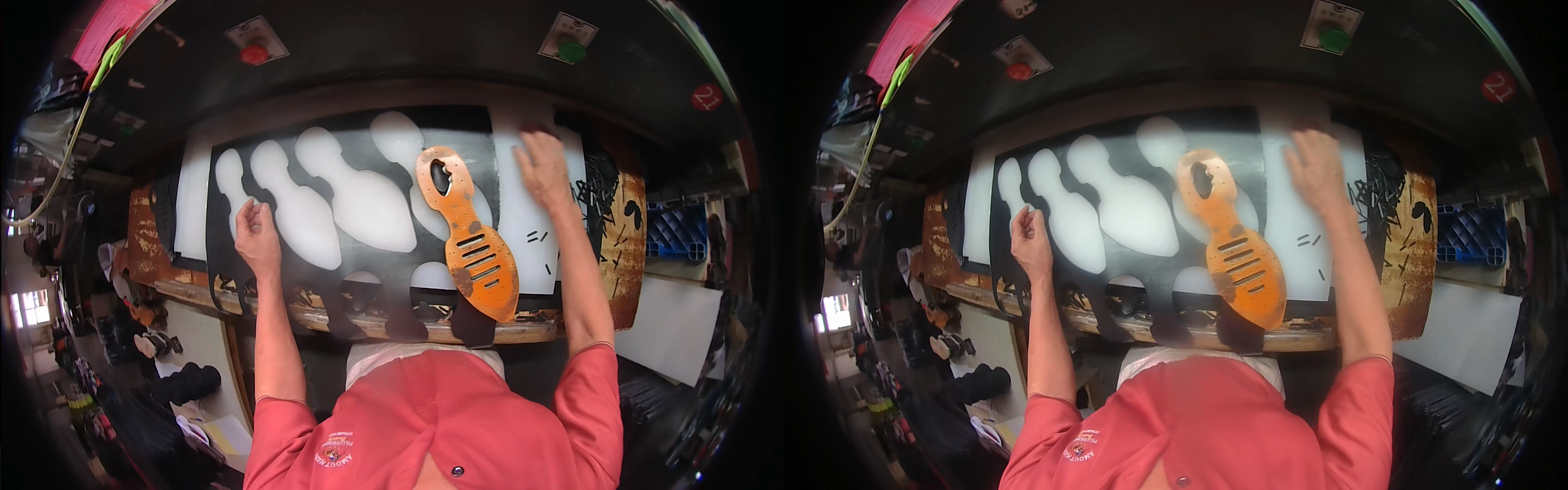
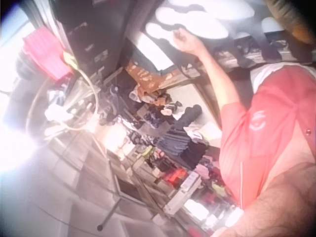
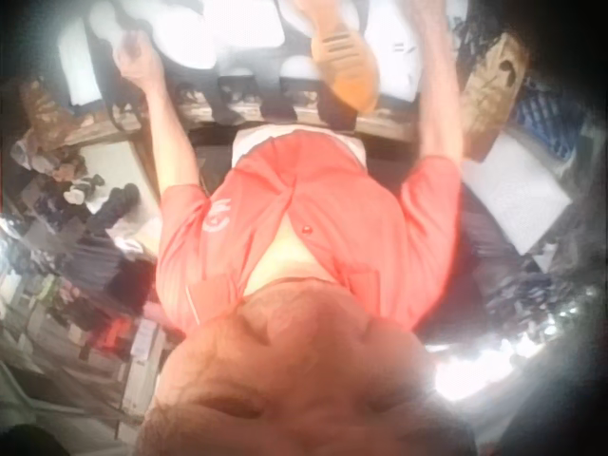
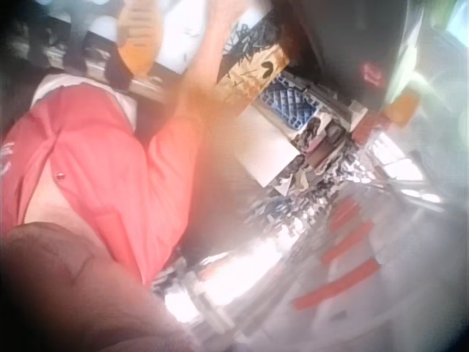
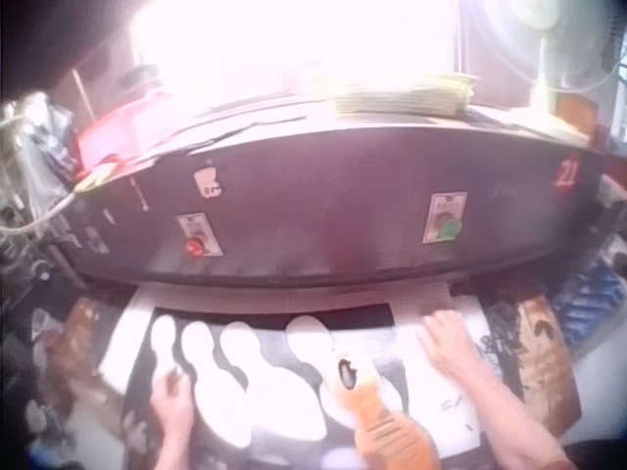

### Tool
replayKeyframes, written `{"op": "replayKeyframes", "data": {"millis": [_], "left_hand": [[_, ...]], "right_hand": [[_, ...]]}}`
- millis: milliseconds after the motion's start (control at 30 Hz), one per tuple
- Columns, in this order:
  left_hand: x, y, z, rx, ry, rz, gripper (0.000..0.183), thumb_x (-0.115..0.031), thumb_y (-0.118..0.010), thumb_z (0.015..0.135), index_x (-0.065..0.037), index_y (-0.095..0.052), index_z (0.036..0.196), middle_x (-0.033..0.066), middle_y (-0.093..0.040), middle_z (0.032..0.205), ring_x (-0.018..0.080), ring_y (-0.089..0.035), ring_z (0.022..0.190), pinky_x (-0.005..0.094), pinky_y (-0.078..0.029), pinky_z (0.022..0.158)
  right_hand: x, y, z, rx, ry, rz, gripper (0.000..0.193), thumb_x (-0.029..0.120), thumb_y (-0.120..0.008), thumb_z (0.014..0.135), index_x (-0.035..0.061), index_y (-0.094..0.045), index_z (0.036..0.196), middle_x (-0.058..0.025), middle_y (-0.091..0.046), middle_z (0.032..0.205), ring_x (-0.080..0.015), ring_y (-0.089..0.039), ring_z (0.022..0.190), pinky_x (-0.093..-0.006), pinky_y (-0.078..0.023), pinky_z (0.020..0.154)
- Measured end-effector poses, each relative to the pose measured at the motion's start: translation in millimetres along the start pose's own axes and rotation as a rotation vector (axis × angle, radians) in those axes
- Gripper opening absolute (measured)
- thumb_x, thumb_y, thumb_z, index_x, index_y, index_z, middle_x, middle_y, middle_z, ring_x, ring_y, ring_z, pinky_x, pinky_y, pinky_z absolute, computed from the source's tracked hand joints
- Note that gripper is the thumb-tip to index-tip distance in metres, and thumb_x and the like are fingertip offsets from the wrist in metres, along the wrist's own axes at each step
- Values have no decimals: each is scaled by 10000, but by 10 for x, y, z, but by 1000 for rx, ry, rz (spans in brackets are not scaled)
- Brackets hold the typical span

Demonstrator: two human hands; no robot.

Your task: The person uses a die-cutting machine to press and cut multiple black rubber sheets into identical shapes. They repeatedly place a sheet on the die, press the machine, remove the cut piece, and stack the finished items.

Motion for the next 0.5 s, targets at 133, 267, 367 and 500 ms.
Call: {"op": "replayKeyframes", "data": {"millis": [133, 267, 367, 500], "left_hand": [[-55, 7, -17, -16, 26, -34, 345, -114, -784, 979, 18, -704, 1288, 79, -777, 1045, 111, -679, 858, 275, -564, 808], [-78, -36, -19, 6, 34, -78, 337, -89, -802, 951, 3, -711, 1262, 82, -778, 1062, 119, -675, 854, 287, -566, 823], [-156, -38, -13, 17, -24, 4, 331, -77, -796, 924, -7, -716, 1237, 90, -777, 1049, 153, -675, 806, 325, -571, 816], [-134, 66, 128, 75, -84, 55, 284, -97, -736, 956, -5, -721, 1224, 128, -765, 1100, 242, -711, 907, 378, -570, 885]], "right_hand": [[-50, 545, -347, -68, -394, 289, 558, 265, -722, 974, -28, -613, 1437, -262, -614, 1451, -426, -566, 1345, -489, -415, 1187], [1271, 547, -1171, 340, -84, 641, 980, 334, -933, 725, -11, -507, 1537, -299, -523, 1520, -467, -491, 1415, -527, -412, 1198], [1688, 577, -1262, 174, 78, 318, 919, 224, -899, 662, -14, -549, 1478, -326, -431, 1539, -490, -495, 1315, -543, -455, 1094], [1557, 593, -1218, 178, 32, 454, 850, 183, -854, 634, -23, -607, 1421, -282, -469, 1519, -444, -519, 1248, -523, -462, 1080]]}}
Point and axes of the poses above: each hand's wrist, its own z-axis towards the middle knuckle, its own y-axis out of the back of the hand, x = y × z, the point moved 10 cm from there along z, towards the middle knuckle
